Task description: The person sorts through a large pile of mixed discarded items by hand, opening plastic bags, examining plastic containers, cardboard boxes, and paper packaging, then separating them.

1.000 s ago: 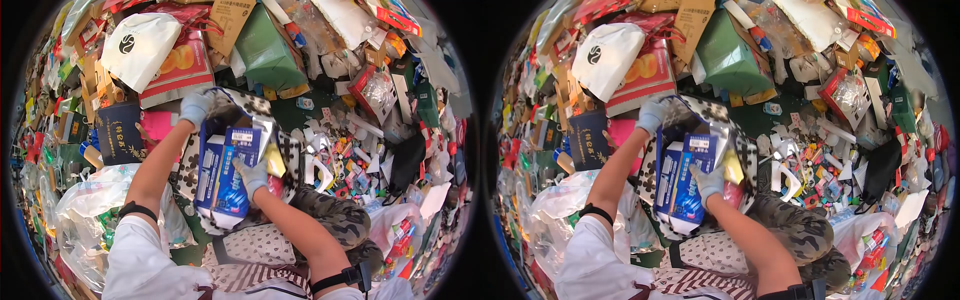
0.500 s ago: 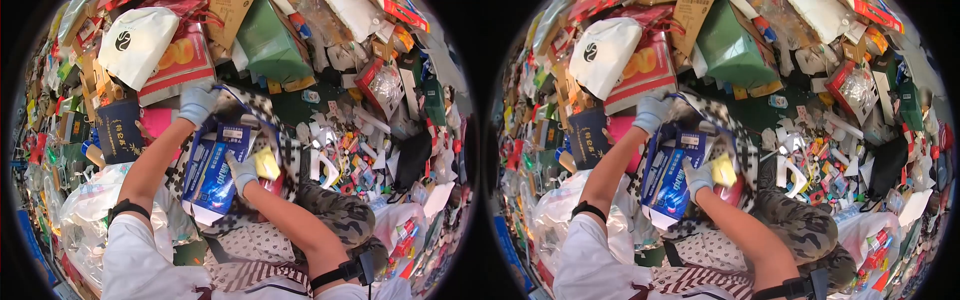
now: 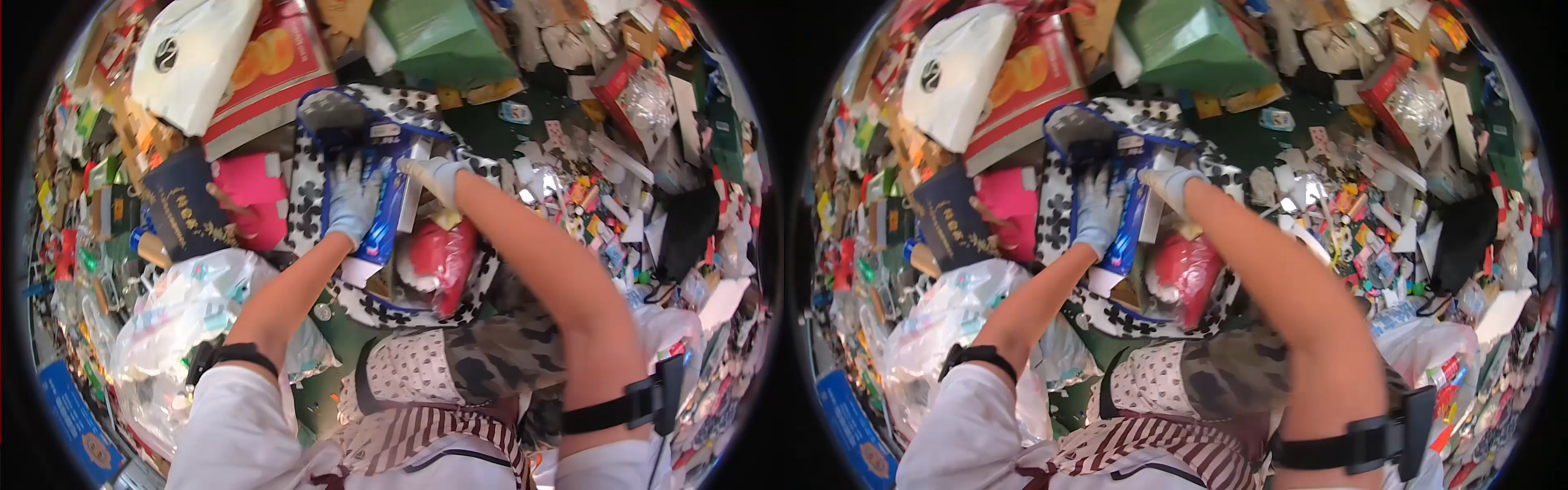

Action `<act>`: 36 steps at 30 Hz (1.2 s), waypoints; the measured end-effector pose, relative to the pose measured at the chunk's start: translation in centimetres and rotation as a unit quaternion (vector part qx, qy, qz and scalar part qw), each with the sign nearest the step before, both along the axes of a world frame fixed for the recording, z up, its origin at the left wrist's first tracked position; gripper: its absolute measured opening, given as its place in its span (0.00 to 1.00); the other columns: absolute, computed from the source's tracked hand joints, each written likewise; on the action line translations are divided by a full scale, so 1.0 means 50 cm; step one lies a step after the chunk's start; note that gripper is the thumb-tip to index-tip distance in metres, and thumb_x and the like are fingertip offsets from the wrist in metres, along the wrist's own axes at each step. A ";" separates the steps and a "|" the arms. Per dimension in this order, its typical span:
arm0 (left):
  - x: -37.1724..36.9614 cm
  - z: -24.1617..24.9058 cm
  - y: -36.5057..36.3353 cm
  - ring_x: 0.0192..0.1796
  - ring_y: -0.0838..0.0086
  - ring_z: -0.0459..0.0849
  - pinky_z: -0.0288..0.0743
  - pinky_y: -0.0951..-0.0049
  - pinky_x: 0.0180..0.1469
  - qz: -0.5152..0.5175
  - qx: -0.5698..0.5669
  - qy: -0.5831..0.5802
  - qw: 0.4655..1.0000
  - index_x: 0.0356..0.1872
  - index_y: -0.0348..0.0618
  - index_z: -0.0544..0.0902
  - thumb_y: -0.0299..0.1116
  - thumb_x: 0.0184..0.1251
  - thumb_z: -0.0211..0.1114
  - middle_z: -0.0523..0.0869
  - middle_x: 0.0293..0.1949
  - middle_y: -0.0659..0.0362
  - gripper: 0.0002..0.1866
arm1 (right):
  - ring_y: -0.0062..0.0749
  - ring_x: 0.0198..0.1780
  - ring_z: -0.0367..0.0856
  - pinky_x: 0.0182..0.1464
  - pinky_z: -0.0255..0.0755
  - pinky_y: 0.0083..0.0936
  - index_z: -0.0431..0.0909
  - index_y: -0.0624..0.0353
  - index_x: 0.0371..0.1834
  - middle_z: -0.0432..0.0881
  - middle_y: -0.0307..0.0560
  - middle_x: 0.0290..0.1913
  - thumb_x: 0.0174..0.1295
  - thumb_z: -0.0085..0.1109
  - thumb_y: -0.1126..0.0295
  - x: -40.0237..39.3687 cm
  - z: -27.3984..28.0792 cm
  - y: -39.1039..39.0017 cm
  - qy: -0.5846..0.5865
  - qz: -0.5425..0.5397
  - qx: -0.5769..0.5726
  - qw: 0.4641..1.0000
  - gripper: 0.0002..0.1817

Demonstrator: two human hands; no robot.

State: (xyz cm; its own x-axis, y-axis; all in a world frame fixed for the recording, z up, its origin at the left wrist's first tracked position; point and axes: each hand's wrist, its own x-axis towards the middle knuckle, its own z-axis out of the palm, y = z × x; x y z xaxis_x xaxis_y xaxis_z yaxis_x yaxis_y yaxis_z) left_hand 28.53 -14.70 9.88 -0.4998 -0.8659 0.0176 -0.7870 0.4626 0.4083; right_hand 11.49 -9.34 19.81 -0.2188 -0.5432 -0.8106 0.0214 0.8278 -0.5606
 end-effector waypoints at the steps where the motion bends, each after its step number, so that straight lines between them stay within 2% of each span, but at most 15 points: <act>1: 0.003 -0.004 0.009 0.66 0.47 0.55 0.47 0.56 0.68 -0.007 -0.023 -0.015 1.000 0.65 0.46 0.63 0.50 0.65 0.49 0.58 0.65 0.42 0.30 | 0.46 0.50 0.77 0.50 0.69 0.33 0.69 0.66 0.53 0.75 0.58 0.50 0.52 0.59 0.49 -0.034 -0.009 0.009 0.018 0.035 -0.001 0.999 0.34; 3: -0.005 0.003 0.033 0.69 0.44 0.48 0.43 0.56 0.70 -0.006 0.001 -0.019 1.000 0.66 0.46 0.62 0.51 0.63 0.51 0.53 0.67 0.43 0.32 | 0.48 0.57 0.71 0.56 0.66 0.34 0.69 0.65 0.51 0.73 0.62 0.53 0.51 0.61 0.52 -0.095 0.052 0.032 0.147 0.130 -0.043 0.979 0.32; 5: -0.016 -0.009 0.054 0.69 0.44 0.46 0.43 0.57 0.71 0.014 -0.010 -0.032 0.999 0.65 0.48 0.63 0.49 0.62 0.52 0.52 0.68 0.44 0.32 | 0.44 0.48 0.76 0.52 0.69 0.33 0.63 0.62 0.58 0.74 0.58 0.47 0.49 0.64 0.54 -0.129 0.063 0.108 0.472 0.224 -0.179 0.834 0.37; 7: -0.021 -0.052 0.079 0.70 0.46 0.46 0.44 0.54 0.69 0.027 -0.060 -0.050 0.997 0.66 0.51 0.61 0.50 0.61 0.51 0.51 0.69 0.45 0.32 | 0.45 0.56 0.71 0.56 0.66 0.30 0.57 0.59 0.63 0.74 0.59 0.52 0.46 0.67 0.54 -0.147 0.001 0.184 0.461 0.239 -0.119 0.846 0.43; 8: -0.028 -0.057 0.093 0.70 0.48 0.47 0.44 0.49 0.67 0.036 -0.100 -0.112 0.988 0.67 0.53 0.59 0.54 0.61 0.47 0.50 0.69 0.46 0.34 | 0.46 0.58 0.69 0.58 0.64 0.30 0.59 0.60 0.63 0.71 0.59 0.56 0.43 0.69 0.53 -0.149 -0.030 0.214 0.226 0.142 -0.065 0.962 0.45; 10: -0.050 -0.113 0.111 0.70 0.49 0.47 0.44 0.44 0.65 0.051 -0.151 -0.098 0.982 0.68 0.56 0.56 0.59 0.59 0.43 0.51 0.69 0.47 0.36 | 0.48 0.55 0.73 0.58 0.64 0.29 0.67 0.63 0.58 0.76 0.61 0.50 0.47 0.62 0.45 -0.147 -0.117 0.242 0.027 0.187 -0.056 0.980 0.40; 11: -0.064 -0.128 0.113 0.70 0.48 0.47 0.43 0.44 0.65 0.059 -0.165 -0.089 0.981 0.69 0.56 0.56 0.59 0.58 0.42 0.51 0.69 0.48 0.37 | 0.50 0.49 0.77 0.52 0.69 0.34 0.77 0.59 0.44 0.79 0.62 0.43 0.52 0.54 0.49 -0.144 -0.058 0.193 0.149 0.269 0.061 0.950 0.25; 17: -0.075 -0.120 0.115 0.70 0.51 0.50 0.44 0.45 0.66 0.065 -0.179 -0.082 0.978 0.67 0.57 0.58 0.53 0.58 0.52 0.53 0.68 0.49 0.35 | 0.52 0.48 0.77 0.50 0.69 0.37 0.78 0.55 0.44 0.79 0.62 0.44 0.55 0.50 0.52 -0.148 -0.099 0.183 0.243 0.255 0.024 0.935 0.21; 19: -0.098 -0.085 0.131 0.70 0.51 0.49 0.39 0.44 0.67 0.086 -0.132 -0.043 0.987 0.68 0.59 0.58 0.54 0.64 0.47 0.54 0.68 0.48 0.32 | 0.51 0.47 0.78 0.49 0.70 0.38 0.77 0.57 0.43 0.79 0.61 0.44 0.55 0.51 0.49 -0.165 -0.095 0.173 0.323 0.152 -0.068 0.932 0.24; 21: -0.152 -0.025 0.182 0.71 0.52 0.46 0.39 0.45 0.67 0.114 -0.053 -0.099 0.987 0.69 0.61 0.56 0.57 0.65 0.45 0.53 0.69 0.49 0.32 | 0.53 0.45 0.77 0.49 0.70 0.39 0.75 0.55 0.48 0.80 0.60 0.41 0.55 0.51 0.54 -0.172 -0.040 0.127 0.322 0.077 -0.120 0.936 0.21; 25: -0.208 -0.080 0.223 0.72 0.52 0.38 0.31 0.40 0.66 0.159 -0.058 -0.086 0.982 0.71 0.63 0.45 0.60 0.64 0.42 0.40 0.72 0.51 0.36 | 0.52 0.45 0.78 0.49 0.70 0.39 0.73 0.55 0.50 0.80 0.60 0.42 0.55 0.51 0.56 -0.172 -0.072 0.083 0.340 0.066 -0.117 0.931 0.21; 31: -0.222 -0.126 0.245 0.70 0.52 0.49 0.42 0.50 0.67 0.156 -0.139 -0.193 0.959 0.69 0.62 0.56 0.53 0.65 0.48 0.51 0.69 0.49 0.31 | 0.50 0.52 0.75 0.54 0.67 0.35 0.67 0.58 0.58 0.76 0.64 0.48 0.58 0.53 0.46 -0.224 -0.105 0.155 0.197 0.062 -0.160 0.965 0.32; 33: -0.231 -0.141 0.236 0.69 0.52 0.51 0.43 0.51 0.67 0.153 -0.156 -0.189 0.957 0.68 0.62 0.57 0.52 0.65 0.48 0.53 0.69 0.49 0.30 | 0.45 0.53 0.74 0.55 0.67 0.32 0.68 0.58 0.56 0.74 0.61 0.52 0.56 0.56 0.43 -0.276 -0.119 0.192 0.038 -0.012 -0.319 0.947 0.34; 35: -0.235 -0.145 0.210 0.69 0.52 0.52 0.45 0.52 0.67 0.145 -0.158 -0.191 0.958 0.68 0.62 0.58 0.51 0.65 0.49 0.54 0.68 0.49 0.30 | 0.41 0.53 0.73 0.55 0.66 0.30 0.70 0.58 0.54 0.75 0.56 0.51 0.53 0.61 0.48 -0.379 -0.131 0.238 0.125 0.021 -0.284 0.951 0.31; 36: -0.238 -0.147 0.194 0.69 0.52 0.53 0.45 0.53 0.67 0.137 -0.161 -0.188 0.959 0.67 0.62 0.59 0.51 0.65 0.49 0.55 0.68 0.49 0.29 | 0.46 0.54 0.72 0.55 0.66 0.33 0.70 0.55 0.54 0.74 0.54 0.52 0.50 0.63 0.50 -0.444 -0.146 0.272 0.235 0.071 -0.336 0.909 0.31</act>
